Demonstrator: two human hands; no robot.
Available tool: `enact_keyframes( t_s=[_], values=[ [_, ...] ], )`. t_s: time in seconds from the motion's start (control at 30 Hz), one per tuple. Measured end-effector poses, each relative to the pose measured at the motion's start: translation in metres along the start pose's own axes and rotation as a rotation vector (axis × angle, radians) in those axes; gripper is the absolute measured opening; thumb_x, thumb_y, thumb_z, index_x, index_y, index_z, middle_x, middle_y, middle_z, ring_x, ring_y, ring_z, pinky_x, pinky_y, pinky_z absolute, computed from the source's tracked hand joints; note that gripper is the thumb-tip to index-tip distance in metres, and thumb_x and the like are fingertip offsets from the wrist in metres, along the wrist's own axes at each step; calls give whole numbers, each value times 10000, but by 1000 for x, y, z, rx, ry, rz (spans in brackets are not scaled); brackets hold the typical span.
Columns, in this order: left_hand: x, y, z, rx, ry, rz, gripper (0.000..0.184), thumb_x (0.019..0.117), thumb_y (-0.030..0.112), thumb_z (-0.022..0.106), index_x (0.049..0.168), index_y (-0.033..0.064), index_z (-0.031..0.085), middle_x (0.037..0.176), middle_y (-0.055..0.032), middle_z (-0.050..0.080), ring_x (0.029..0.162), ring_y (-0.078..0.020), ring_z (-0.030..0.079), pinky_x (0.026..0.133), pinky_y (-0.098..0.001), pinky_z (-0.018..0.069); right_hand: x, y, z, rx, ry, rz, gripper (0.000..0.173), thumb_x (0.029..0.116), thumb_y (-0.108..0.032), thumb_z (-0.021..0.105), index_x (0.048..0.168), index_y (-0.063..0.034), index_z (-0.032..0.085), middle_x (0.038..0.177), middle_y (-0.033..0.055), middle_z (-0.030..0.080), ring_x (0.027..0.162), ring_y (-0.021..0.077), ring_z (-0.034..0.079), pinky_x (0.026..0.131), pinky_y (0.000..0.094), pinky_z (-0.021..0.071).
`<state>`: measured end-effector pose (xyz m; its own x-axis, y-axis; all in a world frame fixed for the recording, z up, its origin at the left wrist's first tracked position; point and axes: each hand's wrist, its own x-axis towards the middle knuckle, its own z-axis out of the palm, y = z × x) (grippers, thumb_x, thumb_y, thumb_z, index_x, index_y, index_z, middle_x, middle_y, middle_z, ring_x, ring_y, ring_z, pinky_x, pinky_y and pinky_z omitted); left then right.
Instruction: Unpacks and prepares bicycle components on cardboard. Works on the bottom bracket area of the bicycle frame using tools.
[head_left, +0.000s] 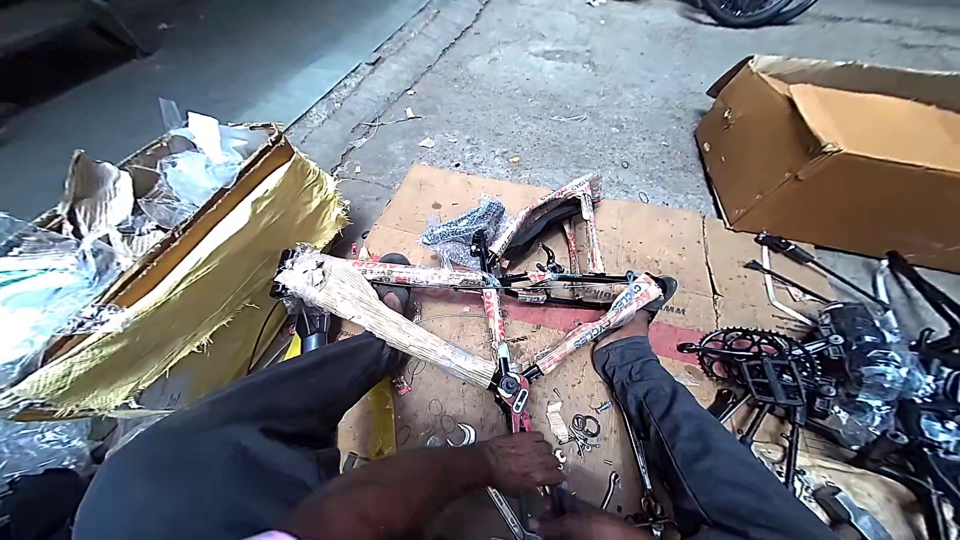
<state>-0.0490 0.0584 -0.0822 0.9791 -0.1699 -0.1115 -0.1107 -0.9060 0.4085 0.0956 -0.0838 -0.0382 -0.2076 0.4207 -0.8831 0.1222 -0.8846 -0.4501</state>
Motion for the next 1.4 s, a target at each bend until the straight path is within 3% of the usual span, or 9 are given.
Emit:
enact_keyframes(
  t_s=[0.17, 0.3, 0.43, 0.53, 0.73, 0.83, 0.93, 1.23, 1.4],
  values=[
    [66, 8, 4, -123, 159, -366, 313, 950, 62, 581, 1259, 53, 630, 1176, -173, 680, 1131, -365, 629, 996, -527, 473, -7, -24, -79, -385, 172, 47, 576, 835, -315, 851, 1248, -97, 514, 938, 61, 542, 747, 155, 514, 662, 350, 460],
    [-11, -3, -2, 12, -6, 106, 236, 901, 61, 697, 1137, 58, 691, 1017, -154, 699, 1021, -358, 659, 954, -518, 495, -4, -10, 58, 72, 265, 2, 658, 854, -298, 827, 1319, 41, 509, 1072, 196, 648, 915, 269, 631, 783, 469, 542],
    [-71, -32, -30, 62, -146, 446, 257, 956, -28, 550, 1126, 58, 723, 1030, -132, 705, 1033, -319, 653, 974, -450, 476, 17, -40, 133, 369, -28, 2, 531, 926, -430, 741, 1238, -52, 538, 939, 67, 597, 759, 155, 587, 689, 352, 530],
    [-49, -15, -15, 75, -113, 281, 333, 882, -30, 662, 1204, 51, 679, 1109, -169, 686, 1108, -358, 628, 1030, -490, 456, 13, -19, 74, 294, -121, 63, 630, 950, -449, 708, 1384, -32, 522, 1204, 153, 643, 1047, 258, 653, 902, 462, 562],
    [54, 6, 0, -59, 119, -297, 614, 751, 218, 831, 1287, 38, 592, 1201, -183, 654, 1147, -377, 612, 983, -541, 475, -8, -20, -79, -292, 86, 42, 648, 809, -390, 871, 1268, -121, 502, 964, 51, 569, 745, 154, 564, 656, 345, 512],
    [63, 6, -3, -84, 93, -383, 672, 713, 185, 844, 1310, 36, 573, 1261, -190, 627, 1193, -376, 588, 1005, -537, 463, 0, -26, -75, -678, 236, 8, 1062, 612, -575, 938, 1415, -101, 431, 1113, 162, 624, 948, 294, 626, 860, 508, 524],
    [68, 7, -10, -105, 99, -444, 733, 695, 199, 860, 1340, 34, 552, 1298, -185, 606, 1225, -368, 568, 1026, -539, 449, 5, -31, -64, -855, 450, -19, 1279, 583, -693, 893, 1542, -68, 324, 1309, 197, 625, 1189, 362, 624, 1026, 550, 492],
    [117, -7, -34, -183, 226, -840, 756, 737, 227, 818, 1408, 50, 520, 1371, -163, 562, 1276, -332, 532, 1048, -507, 430, 18, -90, -125, -1339, 514, -25, 1086, 680, -490, 878, 1519, -12, 380, 1390, 213, 577, 1289, 368, 566, 1077, 534, 445],
    [67, 4, -10, -137, 100, -445, 387, 886, 86, 675, 1260, 9, 612, 1189, -199, 666, 1164, -375, 615, 1045, -539, 447, 3, -34, -51, -943, 510, -72, 953, 749, -474, 833, 1480, -8, 438, 1249, 228, 666, 1158, 383, 653, 974, 583, 515]
  ],
)
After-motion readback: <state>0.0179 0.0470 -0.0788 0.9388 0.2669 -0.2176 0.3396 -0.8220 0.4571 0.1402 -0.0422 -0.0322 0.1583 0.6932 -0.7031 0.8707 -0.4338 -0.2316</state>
